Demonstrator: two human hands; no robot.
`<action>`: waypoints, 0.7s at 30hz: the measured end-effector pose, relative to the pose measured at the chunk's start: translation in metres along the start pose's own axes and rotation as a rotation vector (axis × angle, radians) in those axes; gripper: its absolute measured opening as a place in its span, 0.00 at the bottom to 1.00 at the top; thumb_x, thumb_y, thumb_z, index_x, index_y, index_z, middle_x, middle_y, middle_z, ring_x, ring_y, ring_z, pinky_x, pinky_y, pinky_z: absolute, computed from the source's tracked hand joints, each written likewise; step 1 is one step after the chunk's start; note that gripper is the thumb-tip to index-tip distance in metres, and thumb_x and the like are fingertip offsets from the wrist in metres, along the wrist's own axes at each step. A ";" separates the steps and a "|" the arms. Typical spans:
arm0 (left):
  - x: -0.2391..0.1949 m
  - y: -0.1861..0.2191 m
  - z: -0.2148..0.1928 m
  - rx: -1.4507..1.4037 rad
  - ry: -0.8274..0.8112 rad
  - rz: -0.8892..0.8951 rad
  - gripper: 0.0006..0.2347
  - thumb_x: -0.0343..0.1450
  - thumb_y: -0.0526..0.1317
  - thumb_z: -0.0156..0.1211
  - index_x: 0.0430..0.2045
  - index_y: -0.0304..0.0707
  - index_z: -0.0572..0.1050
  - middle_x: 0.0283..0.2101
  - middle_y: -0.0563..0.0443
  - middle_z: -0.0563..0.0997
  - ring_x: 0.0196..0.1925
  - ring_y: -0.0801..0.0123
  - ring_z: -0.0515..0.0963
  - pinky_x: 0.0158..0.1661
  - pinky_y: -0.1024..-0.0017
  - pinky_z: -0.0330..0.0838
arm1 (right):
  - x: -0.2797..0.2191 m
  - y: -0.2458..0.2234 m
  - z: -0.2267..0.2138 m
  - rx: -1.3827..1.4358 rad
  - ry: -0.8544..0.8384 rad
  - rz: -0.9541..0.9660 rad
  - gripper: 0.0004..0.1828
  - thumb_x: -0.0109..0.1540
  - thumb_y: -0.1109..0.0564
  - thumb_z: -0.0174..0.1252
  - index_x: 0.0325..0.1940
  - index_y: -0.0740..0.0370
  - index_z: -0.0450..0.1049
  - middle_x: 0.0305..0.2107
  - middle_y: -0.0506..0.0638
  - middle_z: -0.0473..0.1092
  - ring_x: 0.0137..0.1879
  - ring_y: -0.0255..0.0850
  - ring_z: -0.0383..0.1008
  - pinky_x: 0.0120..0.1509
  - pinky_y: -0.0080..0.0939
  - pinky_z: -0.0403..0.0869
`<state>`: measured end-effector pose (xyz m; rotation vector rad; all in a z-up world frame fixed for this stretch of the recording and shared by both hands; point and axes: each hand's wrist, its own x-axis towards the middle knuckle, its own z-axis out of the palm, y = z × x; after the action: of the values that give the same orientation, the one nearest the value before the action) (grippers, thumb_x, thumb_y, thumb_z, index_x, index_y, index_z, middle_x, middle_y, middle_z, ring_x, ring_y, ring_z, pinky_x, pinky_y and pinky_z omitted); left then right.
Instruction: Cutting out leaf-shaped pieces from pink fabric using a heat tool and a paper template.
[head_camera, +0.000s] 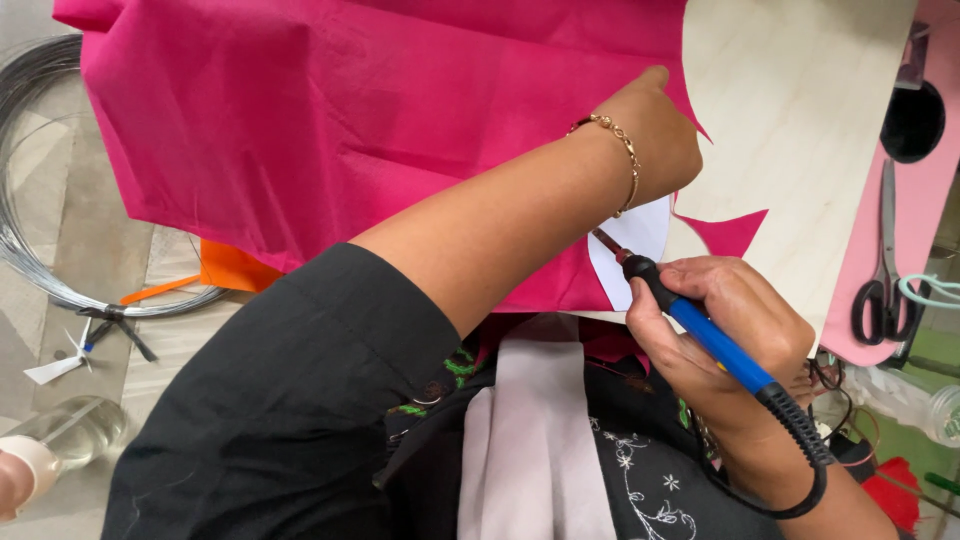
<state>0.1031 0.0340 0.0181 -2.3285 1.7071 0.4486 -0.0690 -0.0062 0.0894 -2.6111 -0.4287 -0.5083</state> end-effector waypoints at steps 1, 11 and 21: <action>0.000 0.000 -0.001 0.001 0.000 0.000 0.05 0.65 0.34 0.55 0.21 0.52 0.71 0.22 0.63 0.74 0.28 0.63 0.72 0.56 0.49 0.52 | 0.000 0.000 -0.001 0.000 0.001 0.000 0.12 0.54 0.71 0.66 0.27 0.73 0.67 0.26 0.61 0.71 0.34 0.49 0.73 0.41 0.41 0.71; -0.007 0.003 -0.005 0.014 -0.029 -0.029 0.05 0.65 0.35 0.56 0.21 0.52 0.71 0.22 0.63 0.75 0.28 0.65 0.71 0.54 0.52 0.52 | -0.003 -0.003 -0.006 0.018 -0.029 0.016 0.11 0.54 0.71 0.66 0.28 0.73 0.67 0.27 0.61 0.71 0.34 0.48 0.73 0.41 0.40 0.72; -0.014 0.004 -0.006 0.009 -0.056 -0.065 0.05 0.65 0.36 0.55 0.20 0.53 0.70 0.22 0.65 0.72 0.26 0.67 0.67 0.46 0.56 0.53 | -0.006 -0.002 -0.008 0.011 -0.052 0.000 0.12 0.55 0.69 0.66 0.28 0.73 0.67 0.27 0.61 0.71 0.35 0.48 0.73 0.42 0.41 0.72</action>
<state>0.0962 0.0430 0.0291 -2.3345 1.6007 0.4884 -0.0773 -0.0090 0.0944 -2.6184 -0.4469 -0.4374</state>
